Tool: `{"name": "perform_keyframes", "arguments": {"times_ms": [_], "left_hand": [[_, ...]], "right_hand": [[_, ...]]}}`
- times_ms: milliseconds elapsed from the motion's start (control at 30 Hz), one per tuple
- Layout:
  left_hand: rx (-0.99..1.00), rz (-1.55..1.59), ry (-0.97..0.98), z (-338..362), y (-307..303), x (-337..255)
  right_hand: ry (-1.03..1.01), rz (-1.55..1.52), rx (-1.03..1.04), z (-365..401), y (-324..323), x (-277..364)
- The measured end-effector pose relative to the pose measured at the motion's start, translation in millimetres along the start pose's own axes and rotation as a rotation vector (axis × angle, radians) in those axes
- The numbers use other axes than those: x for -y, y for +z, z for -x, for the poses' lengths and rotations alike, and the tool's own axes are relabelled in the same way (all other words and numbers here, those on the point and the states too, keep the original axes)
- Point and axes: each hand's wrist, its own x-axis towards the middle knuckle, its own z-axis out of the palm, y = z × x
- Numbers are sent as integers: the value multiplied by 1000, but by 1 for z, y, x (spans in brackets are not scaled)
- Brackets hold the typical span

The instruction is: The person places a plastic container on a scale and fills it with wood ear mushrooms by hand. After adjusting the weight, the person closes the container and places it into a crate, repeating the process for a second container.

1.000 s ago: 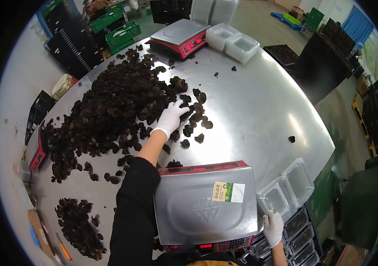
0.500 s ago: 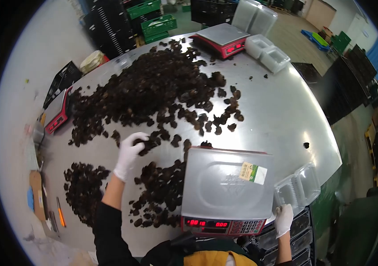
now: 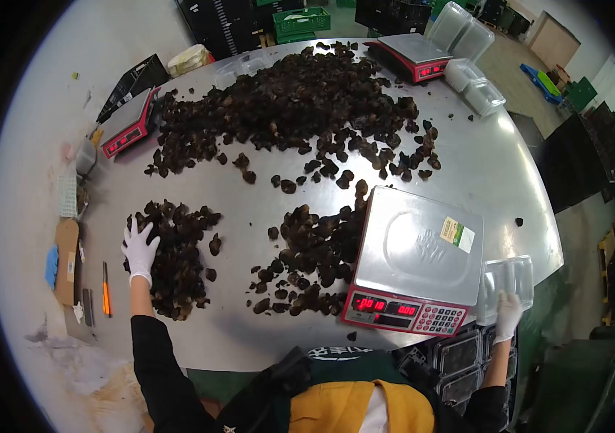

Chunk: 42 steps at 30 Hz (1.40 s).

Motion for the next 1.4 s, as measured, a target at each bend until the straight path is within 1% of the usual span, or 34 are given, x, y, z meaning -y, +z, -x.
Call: {"name": "perform_keyframes", "arguments": {"times_ms": [33, 67, 100, 133, 167, 200, 233, 300, 367, 400, 433, 467, 500, 567, 600, 633, 700, 733, 767, 800, 833, 900, 933, 967, 1033, 1067, 1167, 1200, 1233, 1267, 1300, 1333, 1367, 1400], "left_hand": [[-140, -39, 68, 4, -1, -12], [-288, 7, 222, 8, -1, -31], [-283, 248, 387, 13, -5, -55], [-206, 391, 486, 26, -15, -95], [-93, 544, 584, 33, -1, -123], [-163, 609, 735, 48, 8, -159], [-119, 663, 855, 64, 9, -197], [42, 748, 1039, 87, 34, -261], [37, 774, 1104, 104, 51, -316], [49, 630, 1118, 113, 57, -335], [62, 486, 1123, 120, 59, -347], [159, 317, 1136, 125, 60, -349], [56, 418, 1134, 125, 69, -346], [56, 468, 1144, 117, 75, -329], [-34, 506, 1155, 116, 70, -317], [-35, 585, 1149, 115, 63, -304], [-139, 647, 1060, 111, 48, -277], [-110, 710, 982, 104, 53, -264], [-82, 769, 901, 97, 58, -251], [-114, 826, 805, 91, 60, -238], [-96, 855, 705, 88, 61, -227], [11, 952, 531, 83, 63, -215], [114, 978, 507, 79, 63, -212], [117, 974, 509, 78, 64, -214], [102, 827, 613, 81, 51, -226], [209, 665, 638, 83, 54, -230], [242, 399, 798, 116, 40, -250], [206, 424, 837, 125, 47, -251], [171, 448, 875, 132, 54, -252], [66, 439, 875, 138, 60, -251], [67, 437, 878, 137, 69, -249], [120, 510, 863, 134, 80, -246], [173, 583, 845, 132, 90, -242], [71, 692, 855, 131, 85, -243]], "right_hand": [[22, 45, -117, 0, -14, 6], [23, 51, -122, 2, -27, 22], [-41, 54, -192, 6, -39, 45], [-105, 57, -262, 11, -46, 68], [-103, 63, -270, 17, -46, 92], [-224, -50, -199, 26, -42, 119], [-346, -161, -127, 34, -36, 142], [-595, 7, -9, 45, -13, 173], [-758, -35, 108, 56, 12, 211], [-818, -23, 189, 59, 25, 221], [-879, -11, 275, 62, 35, 226], [-883, 50, 413, 64, 40, 229], [-892, 50, 415, 66, 35, 238], [-801, 25, 244, 74, 17, 255], [-741, 28, 200, 74, 12, 246], [-617, 28, 122, 74, 10, 238], [-440, 75, 6, 68, 10, 215], [-430, 74, 10, 67, 9, 208], [-341, 10, -3, 66, 8, 203], [-251, -53, -17, 65, 9, 198], [-243, -54, -13, 65, 11, 193], [-142, -5, 10, 66, 16, 187], [-76, 9, 53, 66, 17, 189], [-72, 8, 55, 67, 19, 187], [116, -39, 165, 67, 28, 182], [123, -58, 192, 67, 31, 180], [179, -155, 224, 71, 35, 184], [204, -234, 236, 72, 31, 194], [207, -235, 235, 73, 34, 197], [244, -286, 235, 74, 35, 198], [280, -338, 234, 75, 37, 198], [282, -339, 236, 75, 39, 198], [300, -417, 251, 76, 42, 197], [317, -496, 265, 75, 44, 197]]}}
